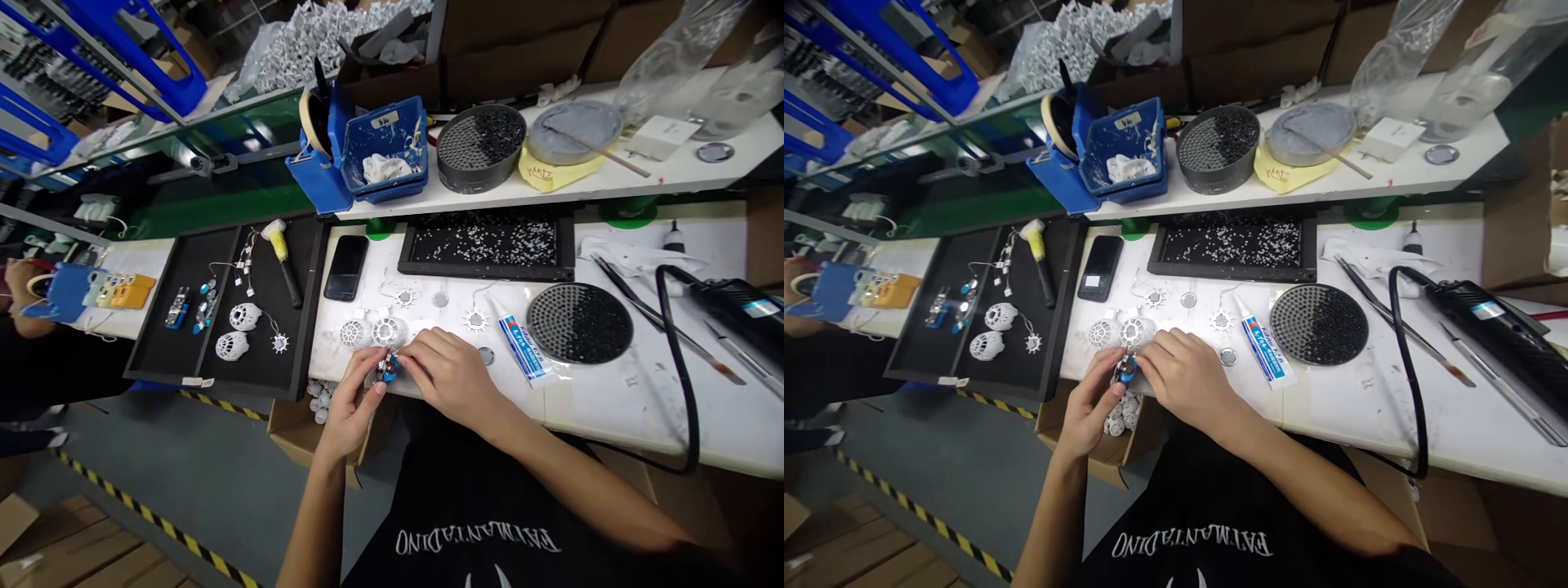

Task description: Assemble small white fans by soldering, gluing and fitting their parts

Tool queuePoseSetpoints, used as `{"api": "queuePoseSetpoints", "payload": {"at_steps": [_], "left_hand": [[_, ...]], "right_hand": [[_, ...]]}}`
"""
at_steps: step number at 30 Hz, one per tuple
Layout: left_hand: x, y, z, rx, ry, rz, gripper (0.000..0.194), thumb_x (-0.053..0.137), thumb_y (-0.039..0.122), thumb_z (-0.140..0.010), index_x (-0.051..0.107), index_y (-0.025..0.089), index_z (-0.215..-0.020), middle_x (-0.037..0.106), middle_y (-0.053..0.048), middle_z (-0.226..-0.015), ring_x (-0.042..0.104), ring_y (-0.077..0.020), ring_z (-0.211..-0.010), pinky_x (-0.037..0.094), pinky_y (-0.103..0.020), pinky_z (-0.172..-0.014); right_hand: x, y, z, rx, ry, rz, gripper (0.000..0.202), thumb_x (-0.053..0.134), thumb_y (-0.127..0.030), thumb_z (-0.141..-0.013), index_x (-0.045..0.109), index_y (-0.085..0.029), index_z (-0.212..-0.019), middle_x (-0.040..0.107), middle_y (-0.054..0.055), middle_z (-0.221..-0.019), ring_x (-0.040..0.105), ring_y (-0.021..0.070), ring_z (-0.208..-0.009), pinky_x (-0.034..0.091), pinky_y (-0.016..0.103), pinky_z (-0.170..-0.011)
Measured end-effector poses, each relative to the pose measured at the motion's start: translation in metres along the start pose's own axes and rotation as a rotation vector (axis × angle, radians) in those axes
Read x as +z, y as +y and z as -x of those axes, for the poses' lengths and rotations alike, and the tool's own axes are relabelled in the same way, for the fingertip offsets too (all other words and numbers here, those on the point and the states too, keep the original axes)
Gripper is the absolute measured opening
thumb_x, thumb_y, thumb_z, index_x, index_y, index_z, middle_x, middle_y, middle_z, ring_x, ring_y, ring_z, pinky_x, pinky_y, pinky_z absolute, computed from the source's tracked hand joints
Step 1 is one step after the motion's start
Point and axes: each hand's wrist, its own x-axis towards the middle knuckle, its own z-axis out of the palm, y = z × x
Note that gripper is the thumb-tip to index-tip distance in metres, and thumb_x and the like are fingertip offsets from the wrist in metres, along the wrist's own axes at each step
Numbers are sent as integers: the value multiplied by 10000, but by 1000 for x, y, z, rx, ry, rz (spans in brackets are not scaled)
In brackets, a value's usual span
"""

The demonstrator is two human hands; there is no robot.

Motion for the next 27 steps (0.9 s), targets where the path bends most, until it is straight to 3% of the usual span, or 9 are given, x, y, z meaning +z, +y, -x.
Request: {"api": "queuePoseSetpoints", "payload": {"at_steps": [9, 16, 22, 27], "left_hand": [[6, 5, -5, 21, 19, -96, 464, 610, 288, -1049, 598, 320, -1511, 571, -118, -1475, 513, -302, -1439, 418, -531, -1248], [7, 1, -6, 22, 63, -112, 450, 621, 320, -1042, 618, 308, -1492, 591, -122, -1467, 523, -309, -1432, 430, -538, -1236], [7, 4, -7, 40, 47, -116, 447, 617, 297, -1044, 623, 310, -1490, 599, -118, -1446, 545, -300, -1405, 440, -527, -1228], [7, 7, -9, 70, 0, -146, 437, 602, 294, -1054, 627, 312, -1490, 591, -119, -1459, 544, -307, -1414, 460, -525, -1214]], "right_hand": [[3, 7, 6, 25, 91, -276, 189, 603, -243, -1086, 780, -212, -1144, 776, 34, -1037, 728, 154, -931, 583, 302, -864], [0, 6, 2, 119, 108, -383, 83, 721, -255, -1020, 803, -247, -1020, 814, -19, -981, 766, 142, -860, 603, 275, -832], [-2, 5, 2, 34, 34, -302, 183, 574, -220, -1089, 756, -203, -1096, 763, 42, -1011, 703, 174, -939, 564, 332, -887], [-6, 4, 1, -14, -15, -222, 230, 508, -230, -1104, 712, -184, -1006, 696, 59, -947, 623, 193, -912, 524, 356, -870]]}}
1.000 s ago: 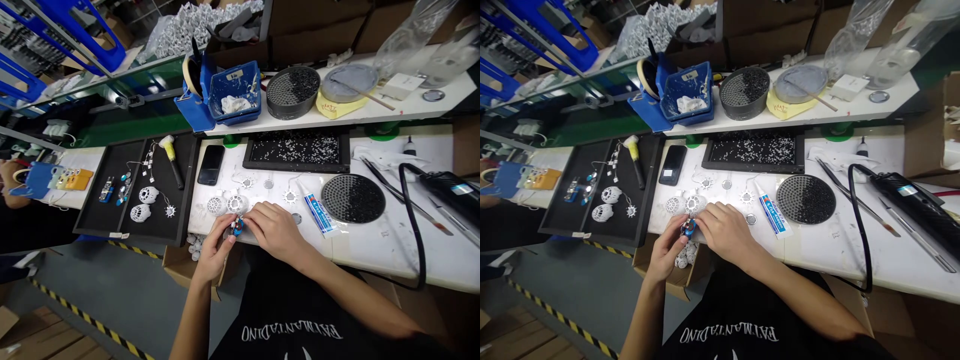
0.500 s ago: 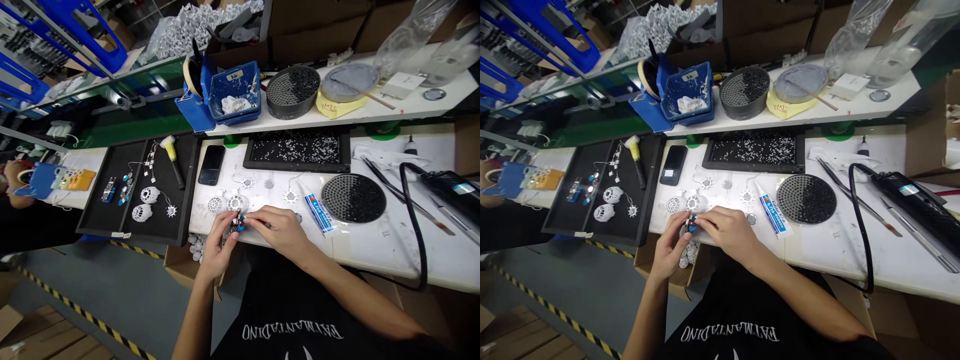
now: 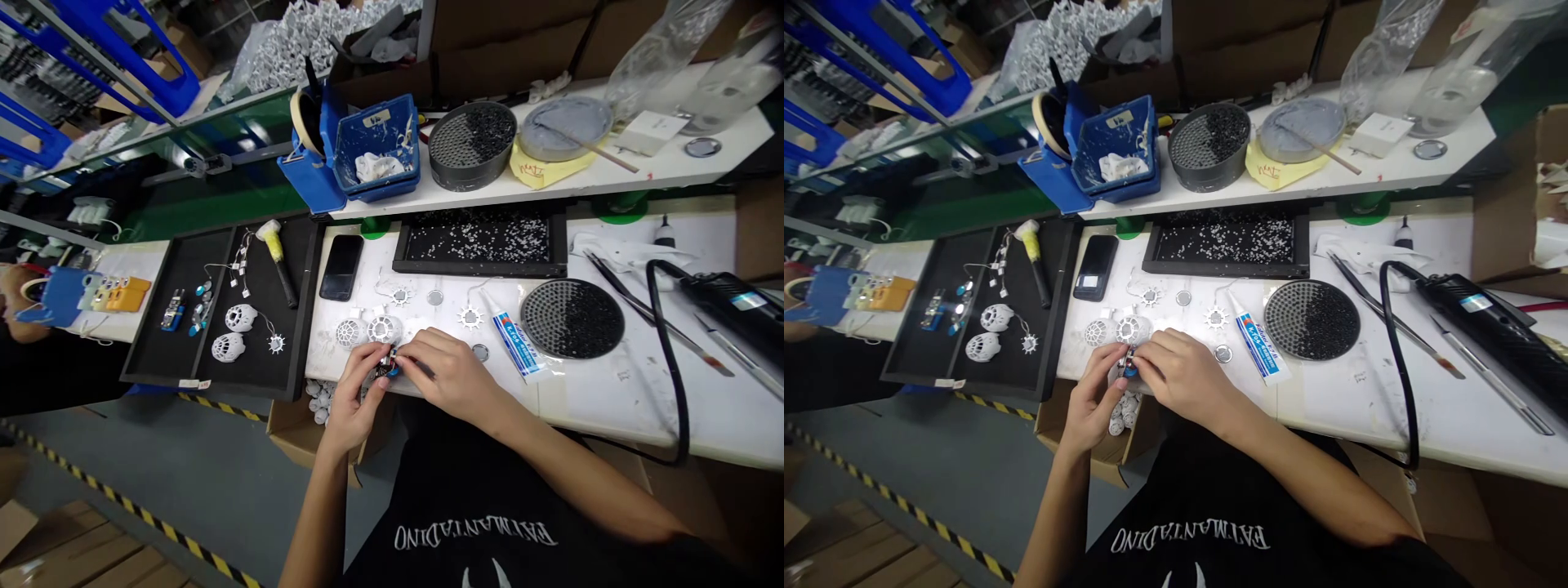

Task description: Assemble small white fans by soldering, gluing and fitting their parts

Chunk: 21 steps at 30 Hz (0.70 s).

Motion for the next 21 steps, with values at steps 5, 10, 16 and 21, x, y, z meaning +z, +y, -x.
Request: {"api": "queuePoseSetpoints", "payload": {"at_steps": [5, 10, 16, 21], "left_hand": [[-1, 0, -1, 20, -21, 12, 443, 600, 274, -1053, 628, 316, -1494, 595, -119, -1457, 545, -297, -1407, 466, -515, -1208], [2, -2, -1, 20, -24, 33, 456, 601, 249, -1051, 617, 316, -1502, 588, -121, -1475, 539, -284, -1414, 462, -509, -1214], [9, -4, 0, 89, -4, 10, 504, 599, 209, -1047, 578, 327, -1536, 591, -111, -1489, 551, -265, -1412, 464, -493, -1218], [14, -7, 0, 99, 10, -12, 503, 601, 206, -1044, 583, 335, -1531, 599, -108, -1480, 571, -263, -1395, 489, -487, -1199]], "right_hand": [[-2, 0, -1, -13, -6, -2, 240, 496, -228, -1106, 695, -179, -981, 680, 62, -939, 605, 196, -904, 510, 358, -859], [-1, 2, 1, -44, 5, -3, 236, 495, -228, -1108, 699, -182, -997, 684, 65, -945, 605, 199, -901, 507, 367, -864], [-1, 3, 2, -48, 32, -5, 221, 504, -230, -1105, 693, -179, -1002, 666, 59, -926, 598, 196, -885, 508, 364, -856], [-2, 4, 5, -62, 47, -19, 219, 494, -226, -1110, 683, -175, -1013, 656, 60, -926, 596, 194, -884, 509, 353, -853]]}}
